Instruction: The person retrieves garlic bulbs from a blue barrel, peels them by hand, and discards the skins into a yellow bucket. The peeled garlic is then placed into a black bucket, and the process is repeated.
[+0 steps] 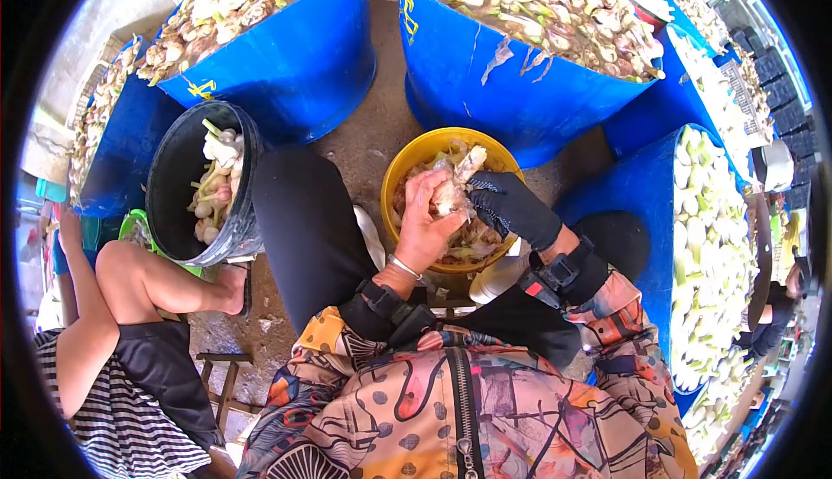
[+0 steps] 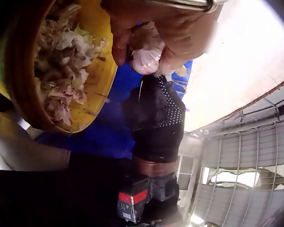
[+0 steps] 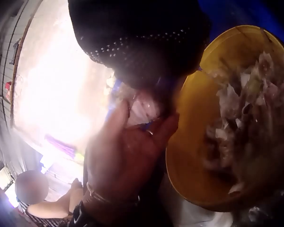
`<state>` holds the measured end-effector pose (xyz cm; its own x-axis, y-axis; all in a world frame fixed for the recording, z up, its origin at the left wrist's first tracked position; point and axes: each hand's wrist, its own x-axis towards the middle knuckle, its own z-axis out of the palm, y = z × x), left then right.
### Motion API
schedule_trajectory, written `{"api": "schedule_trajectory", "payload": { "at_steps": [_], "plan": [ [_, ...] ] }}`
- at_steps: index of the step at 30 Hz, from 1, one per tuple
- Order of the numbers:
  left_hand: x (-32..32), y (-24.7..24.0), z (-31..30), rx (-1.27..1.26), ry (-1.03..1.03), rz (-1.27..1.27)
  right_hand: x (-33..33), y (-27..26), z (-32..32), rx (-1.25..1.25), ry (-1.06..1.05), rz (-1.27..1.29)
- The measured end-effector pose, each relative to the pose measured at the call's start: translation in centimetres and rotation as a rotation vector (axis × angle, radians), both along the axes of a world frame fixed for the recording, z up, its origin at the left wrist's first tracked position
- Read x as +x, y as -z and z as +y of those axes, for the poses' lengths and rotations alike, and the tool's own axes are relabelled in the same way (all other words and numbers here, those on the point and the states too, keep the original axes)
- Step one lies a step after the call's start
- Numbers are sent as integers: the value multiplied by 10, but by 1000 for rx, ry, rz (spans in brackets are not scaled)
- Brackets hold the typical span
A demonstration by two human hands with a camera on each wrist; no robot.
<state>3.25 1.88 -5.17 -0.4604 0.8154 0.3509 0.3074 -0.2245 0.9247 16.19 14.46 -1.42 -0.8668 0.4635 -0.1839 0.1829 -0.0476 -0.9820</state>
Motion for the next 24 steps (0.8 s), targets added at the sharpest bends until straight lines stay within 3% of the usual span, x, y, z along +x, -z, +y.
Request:
{"api": "schedule_trajectory", "payload": {
  "at_steps": [1,4,6,10,12,15,18,20,23,24],
  "plan": [
    [-1,3,1,22,15,-33,1,0,1,0,-6,-13],
    [2,-1,-3,-58,237,-693,6,0,8,7,-26,-31],
    [0,-5,-5,-38,325,-952,8,-5,12,27,-41,-22],
    [-7,-28,-10,105,532,-1443,13,-33,9,-161,-8,-1],
    [-6,-23,-8,74,495,-1328,9,-41,7,-178,130,-7],
    [-4,-17,-7,-27,412,-1117,7,-40,12,-143,85,-119],
    [2,-23,-4,-65,384,-958,-2,-6,8,98,8,82],
    [6,-28,-5,-58,289,-799,1,-10,6,23,-18,83],
    [3,2,0,-53,143,-219,-2,7,7,100,1,123],
    [3,1,0,-59,130,-182,-3,9,4,156,39,77]
  ]
}}
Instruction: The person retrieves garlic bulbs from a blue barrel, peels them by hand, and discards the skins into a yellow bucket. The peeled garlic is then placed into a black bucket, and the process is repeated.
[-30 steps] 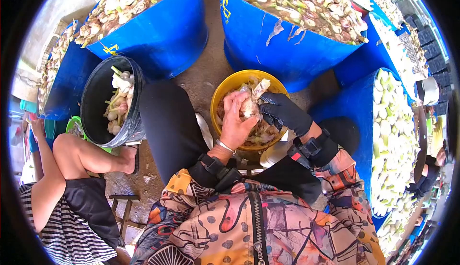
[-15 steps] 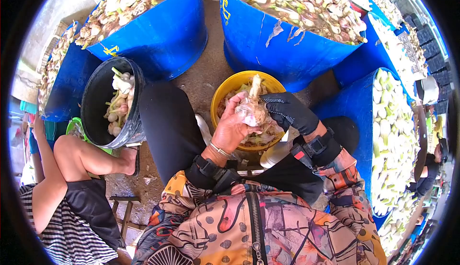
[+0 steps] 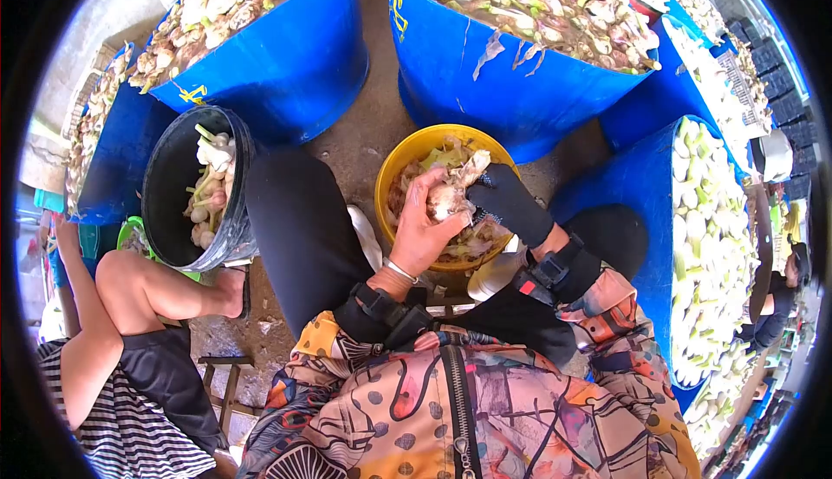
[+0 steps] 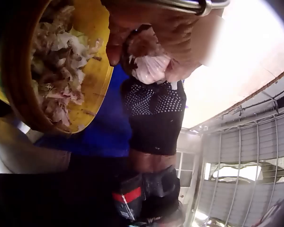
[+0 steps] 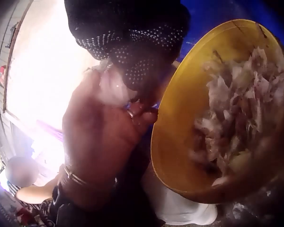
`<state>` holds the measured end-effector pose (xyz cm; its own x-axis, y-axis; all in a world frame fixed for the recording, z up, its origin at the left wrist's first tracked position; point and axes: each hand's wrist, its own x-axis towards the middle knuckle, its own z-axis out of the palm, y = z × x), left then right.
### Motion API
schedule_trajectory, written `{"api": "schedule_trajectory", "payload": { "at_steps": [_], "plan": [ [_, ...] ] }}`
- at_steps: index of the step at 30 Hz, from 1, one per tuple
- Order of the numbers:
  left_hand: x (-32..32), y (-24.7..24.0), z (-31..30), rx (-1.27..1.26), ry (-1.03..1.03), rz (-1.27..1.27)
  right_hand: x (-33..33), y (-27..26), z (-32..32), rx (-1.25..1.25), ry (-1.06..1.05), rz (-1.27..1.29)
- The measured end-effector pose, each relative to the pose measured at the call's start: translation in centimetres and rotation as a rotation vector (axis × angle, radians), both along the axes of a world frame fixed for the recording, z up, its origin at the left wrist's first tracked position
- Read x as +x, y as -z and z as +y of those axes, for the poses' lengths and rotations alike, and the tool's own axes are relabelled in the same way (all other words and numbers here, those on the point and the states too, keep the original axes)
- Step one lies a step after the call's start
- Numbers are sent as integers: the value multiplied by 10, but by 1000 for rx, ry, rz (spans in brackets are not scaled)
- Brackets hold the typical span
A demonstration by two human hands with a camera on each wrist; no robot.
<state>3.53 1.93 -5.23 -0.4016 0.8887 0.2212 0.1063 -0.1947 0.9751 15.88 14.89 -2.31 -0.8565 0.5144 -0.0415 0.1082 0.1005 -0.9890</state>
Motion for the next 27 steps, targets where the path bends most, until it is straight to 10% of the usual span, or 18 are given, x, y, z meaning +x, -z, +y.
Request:
{"api": "schedule_trajectory", "payload": {
  "at_steps": [7,14,19,27],
  "plan": [
    [5,-11,-5,-40,114,-593,0,-8,7,208,13,-131],
    [-2,-11,-8,-129,513,-1463,2,-14,-14,-400,71,141],
    [-2,-13,0,-223,355,-1314,7,6,-6,-534,154,155],
    [2,-8,-3,-139,124,-995,3,-1,2,218,-25,-20]
  ]
}}
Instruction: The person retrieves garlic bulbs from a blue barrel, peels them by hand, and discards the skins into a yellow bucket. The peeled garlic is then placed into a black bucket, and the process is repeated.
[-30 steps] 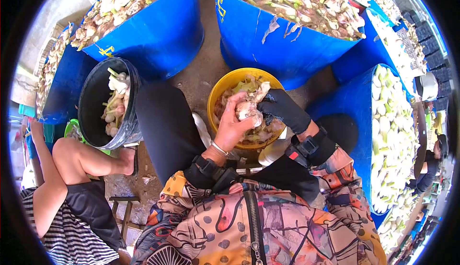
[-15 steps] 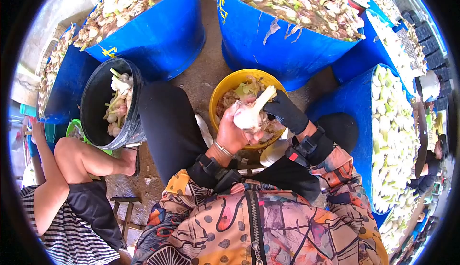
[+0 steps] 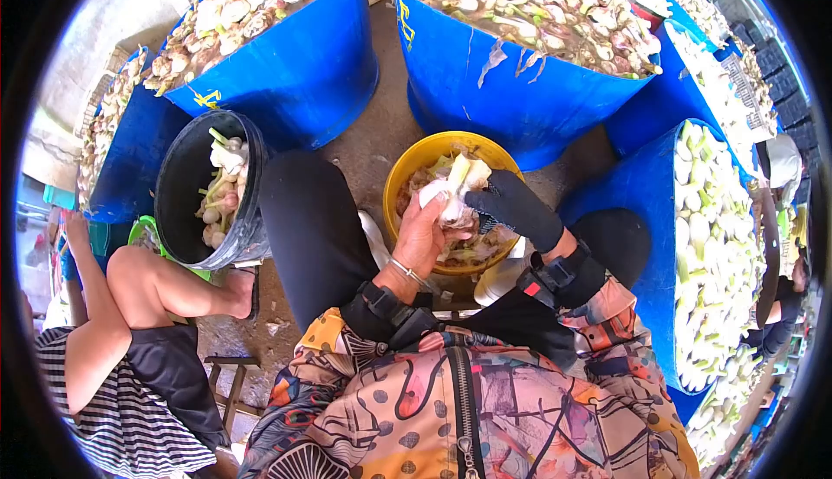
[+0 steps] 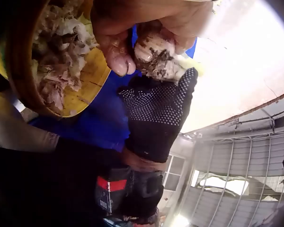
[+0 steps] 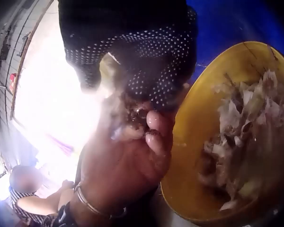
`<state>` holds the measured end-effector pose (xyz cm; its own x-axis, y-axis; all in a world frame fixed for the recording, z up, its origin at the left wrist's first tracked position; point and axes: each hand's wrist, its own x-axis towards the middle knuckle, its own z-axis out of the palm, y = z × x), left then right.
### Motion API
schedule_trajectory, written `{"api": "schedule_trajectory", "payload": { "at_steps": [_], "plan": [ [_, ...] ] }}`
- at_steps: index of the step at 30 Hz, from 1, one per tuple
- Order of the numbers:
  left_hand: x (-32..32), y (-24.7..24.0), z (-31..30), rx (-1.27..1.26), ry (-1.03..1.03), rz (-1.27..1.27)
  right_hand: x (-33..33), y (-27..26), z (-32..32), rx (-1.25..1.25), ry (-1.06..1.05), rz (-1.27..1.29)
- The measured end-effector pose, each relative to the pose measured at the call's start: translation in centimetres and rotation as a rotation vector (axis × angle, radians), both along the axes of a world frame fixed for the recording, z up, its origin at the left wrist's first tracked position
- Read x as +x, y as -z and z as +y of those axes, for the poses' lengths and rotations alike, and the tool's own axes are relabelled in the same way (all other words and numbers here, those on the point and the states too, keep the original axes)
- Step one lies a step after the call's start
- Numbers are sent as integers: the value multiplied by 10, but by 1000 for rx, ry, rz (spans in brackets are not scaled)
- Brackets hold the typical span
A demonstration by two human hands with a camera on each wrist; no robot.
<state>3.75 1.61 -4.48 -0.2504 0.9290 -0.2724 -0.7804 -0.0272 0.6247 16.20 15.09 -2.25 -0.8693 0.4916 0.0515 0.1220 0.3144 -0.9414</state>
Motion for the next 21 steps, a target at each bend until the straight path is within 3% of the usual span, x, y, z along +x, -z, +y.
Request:
{"api": "schedule_trajectory", "payload": {
  "at_steps": [7,10,13,14,17,18,21],
  "plan": [
    [-1,0,-1,75,36,-12,-1,-22,-5,186,91,-99],
    [-3,-11,-4,198,57,-144,-6,-2,4,131,315,296],
    [-8,-23,-8,335,157,-208,1,-20,14,-695,458,250],
    [-7,-28,-10,374,170,-267,2,-12,20,-608,495,130],
    [-8,-31,-12,381,186,-213,13,45,40,784,47,-219],
    [-8,-27,-11,396,160,-221,13,37,21,789,92,-361],
    [-15,-30,-12,376,133,-226,8,15,12,721,59,-434]
  ]
}}
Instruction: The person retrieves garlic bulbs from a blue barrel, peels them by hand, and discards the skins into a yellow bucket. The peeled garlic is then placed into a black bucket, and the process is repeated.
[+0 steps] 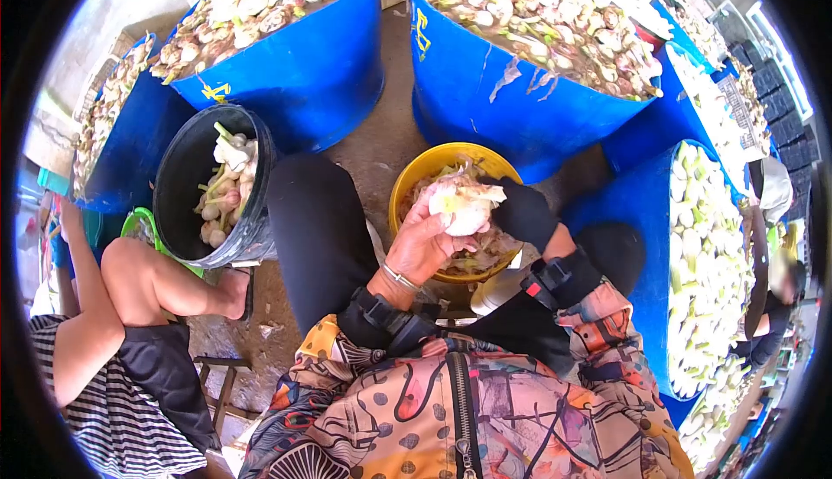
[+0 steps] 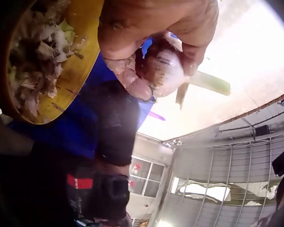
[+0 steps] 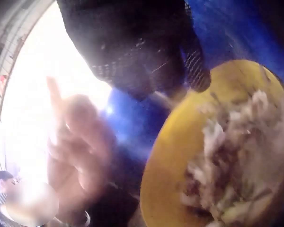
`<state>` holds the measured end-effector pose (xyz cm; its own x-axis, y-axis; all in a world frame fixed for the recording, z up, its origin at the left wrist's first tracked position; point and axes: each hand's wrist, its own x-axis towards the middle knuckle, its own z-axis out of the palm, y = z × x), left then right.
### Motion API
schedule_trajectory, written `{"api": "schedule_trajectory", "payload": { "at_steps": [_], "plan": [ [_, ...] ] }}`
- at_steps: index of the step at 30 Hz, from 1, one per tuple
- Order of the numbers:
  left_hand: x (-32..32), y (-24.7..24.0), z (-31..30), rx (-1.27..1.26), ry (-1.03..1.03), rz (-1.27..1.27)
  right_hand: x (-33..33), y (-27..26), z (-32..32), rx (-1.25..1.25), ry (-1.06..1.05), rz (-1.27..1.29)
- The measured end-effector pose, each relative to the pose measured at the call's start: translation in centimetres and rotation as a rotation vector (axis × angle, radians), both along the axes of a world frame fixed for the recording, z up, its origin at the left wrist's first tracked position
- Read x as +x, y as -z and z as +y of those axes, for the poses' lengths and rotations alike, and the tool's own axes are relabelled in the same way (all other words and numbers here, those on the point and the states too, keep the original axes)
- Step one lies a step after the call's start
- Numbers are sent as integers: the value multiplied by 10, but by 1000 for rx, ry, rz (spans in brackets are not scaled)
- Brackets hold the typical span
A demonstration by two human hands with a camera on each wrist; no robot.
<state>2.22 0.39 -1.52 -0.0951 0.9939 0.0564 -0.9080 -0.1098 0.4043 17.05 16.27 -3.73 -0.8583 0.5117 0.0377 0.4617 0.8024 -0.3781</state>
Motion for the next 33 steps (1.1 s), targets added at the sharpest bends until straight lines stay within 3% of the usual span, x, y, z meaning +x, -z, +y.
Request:
{"api": "schedule_trajectory", "payload": {
  "at_steps": [1,4,5,9,12,16,19,22,25,27,29,32,33],
  "plan": [
    [-3,1,0,-17,-8,20,-4,-18,0,-20,-17,140],
    [-4,6,0,-67,-16,49,-5,-80,-11,-494,-4,399],
    [-3,11,1,-82,-3,43,-4,-87,-11,-541,-58,475],
    [3,24,4,-157,56,138,-10,-111,-22,-181,-232,345],
    [5,24,4,-156,92,188,-13,-95,-8,-207,-311,280],
    [9,14,1,-78,79,60,-17,-78,2,-440,-146,492],
    [13,16,5,-96,13,179,-13,-61,17,-718,173,543],
    [12,6,1,-72,74,180,-12,-33,29,-474,278,459],
    [11,0,-3,-77,62,229,-13,4,56,202,-181,38],
    [13,9,1,-64,-59,262,-9,11,34,62,-203,156],
    [8,11,3,-102,-163,352,-7,-8,13,65,-202,225],
    [2,10,0,-244,-277,490,-4,-53,3,-152,-3,177],
    [3,10,2,-281,-309,491,-1,-57,1,-261,-53,225]
  ]
}}
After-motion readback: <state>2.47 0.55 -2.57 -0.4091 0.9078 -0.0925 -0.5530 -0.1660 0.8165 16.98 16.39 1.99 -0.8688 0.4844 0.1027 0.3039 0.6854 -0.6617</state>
